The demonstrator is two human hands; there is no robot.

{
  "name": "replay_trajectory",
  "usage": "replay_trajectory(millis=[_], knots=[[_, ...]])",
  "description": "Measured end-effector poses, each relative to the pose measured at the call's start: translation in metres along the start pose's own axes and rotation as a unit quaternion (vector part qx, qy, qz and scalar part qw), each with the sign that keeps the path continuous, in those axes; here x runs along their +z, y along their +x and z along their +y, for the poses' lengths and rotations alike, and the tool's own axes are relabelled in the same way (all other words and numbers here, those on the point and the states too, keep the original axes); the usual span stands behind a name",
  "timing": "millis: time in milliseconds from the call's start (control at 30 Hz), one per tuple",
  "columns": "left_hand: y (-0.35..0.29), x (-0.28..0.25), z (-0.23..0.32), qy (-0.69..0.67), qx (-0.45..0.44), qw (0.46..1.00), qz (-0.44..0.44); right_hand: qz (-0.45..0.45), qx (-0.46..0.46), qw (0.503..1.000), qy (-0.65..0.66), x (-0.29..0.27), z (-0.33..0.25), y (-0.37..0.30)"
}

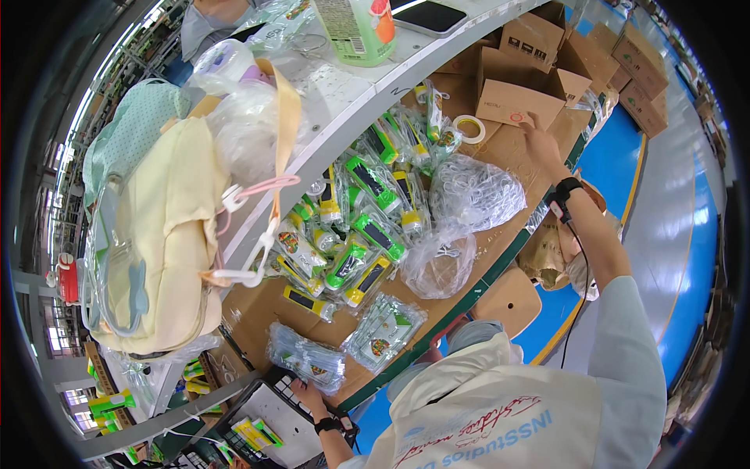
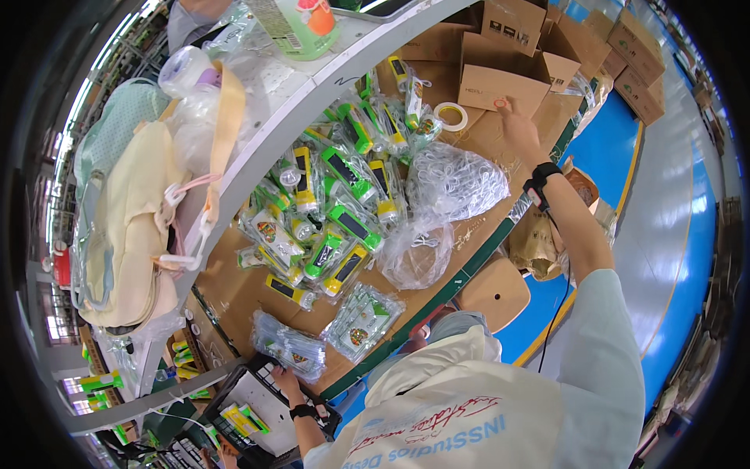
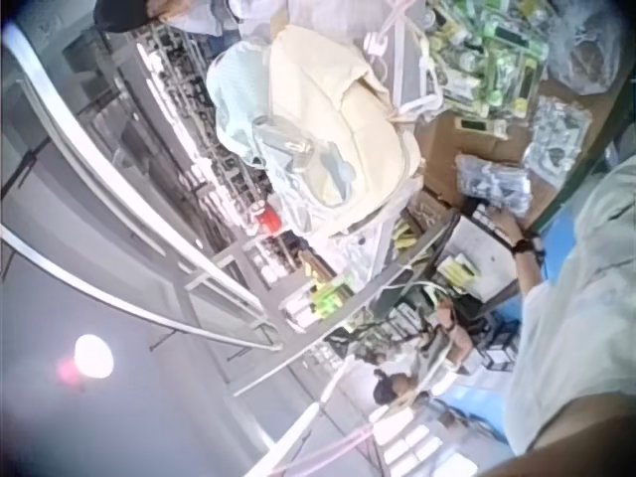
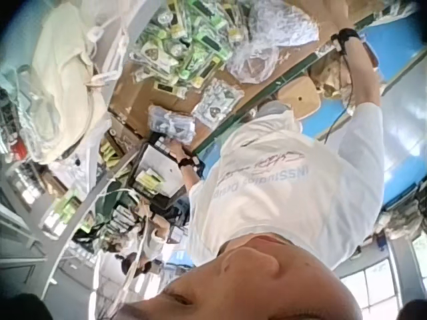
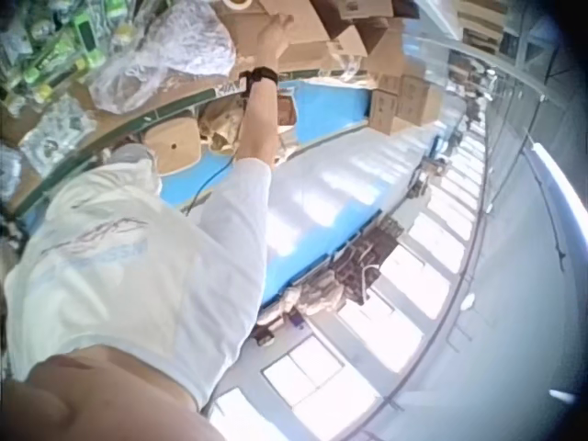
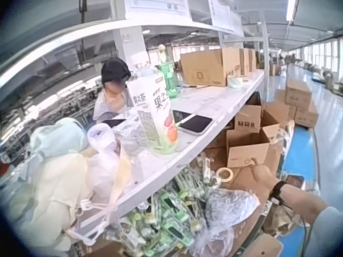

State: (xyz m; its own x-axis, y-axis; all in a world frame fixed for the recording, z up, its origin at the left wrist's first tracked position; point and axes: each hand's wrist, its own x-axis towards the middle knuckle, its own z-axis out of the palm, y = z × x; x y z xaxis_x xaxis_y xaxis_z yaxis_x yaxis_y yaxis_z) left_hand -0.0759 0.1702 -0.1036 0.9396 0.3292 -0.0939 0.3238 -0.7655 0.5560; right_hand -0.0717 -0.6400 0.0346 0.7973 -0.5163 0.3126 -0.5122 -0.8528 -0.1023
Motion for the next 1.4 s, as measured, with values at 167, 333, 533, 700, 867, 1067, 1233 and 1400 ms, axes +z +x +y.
replay_trajectory(millis=[167, 333, 533, 700, 867, 1067, 1233, 1400], knots=[[-0.062, -0.040, 0.261, -0.119, 0.283, 0.934, -0.183, -0.202, -0.142, 0.965, 0.085, 0.025, -0.110, -0.074], [-0.123, -0.095, 0.455, -0.304, 0.664, 0.631, -0.261, -0.212, -0.030, 0.976, 0.023, 0.068, -0.118, -0.115], [-0.168, -0.156, 0.482, -0.439, 0.658, 0.584, -0.185, -0.188, -0.219, 0.950, 0.116, 0.035, -0.133, -0.106], [-0.193, -0.150, 0.476, -0.553, 0.526, 0.642, -0.078, -0.149, -0.215, 0.944, 0.200, 0.023, -0.140, -0.132], [-0.132, -0.089, 0.452, -0.466, 0.553, 0.666, -0.183, -0.154, -0.194, 0.938, 0.240, -0.011, -0.151, -0.147], [-0.139, 0.138, 0.399, -0.195, 0.504, 0.729, -0.421, -0.265, -0.153, 0.886, 0.349, -0.013, -0.142, -0.189], [-0.142, 0.186, 0.374, -0.024, 0.539, 0.711, -0.451, -0.333, -0.131, 0.890, 0.281, -0.017, -0.116, -0.197], [-0.135, 0.180, 0.363, -0.032, 0.575, 0.673, -0.464, -0.360, -0.373, 0.822, 0.236, -0.004, -0.097, -0.200]])
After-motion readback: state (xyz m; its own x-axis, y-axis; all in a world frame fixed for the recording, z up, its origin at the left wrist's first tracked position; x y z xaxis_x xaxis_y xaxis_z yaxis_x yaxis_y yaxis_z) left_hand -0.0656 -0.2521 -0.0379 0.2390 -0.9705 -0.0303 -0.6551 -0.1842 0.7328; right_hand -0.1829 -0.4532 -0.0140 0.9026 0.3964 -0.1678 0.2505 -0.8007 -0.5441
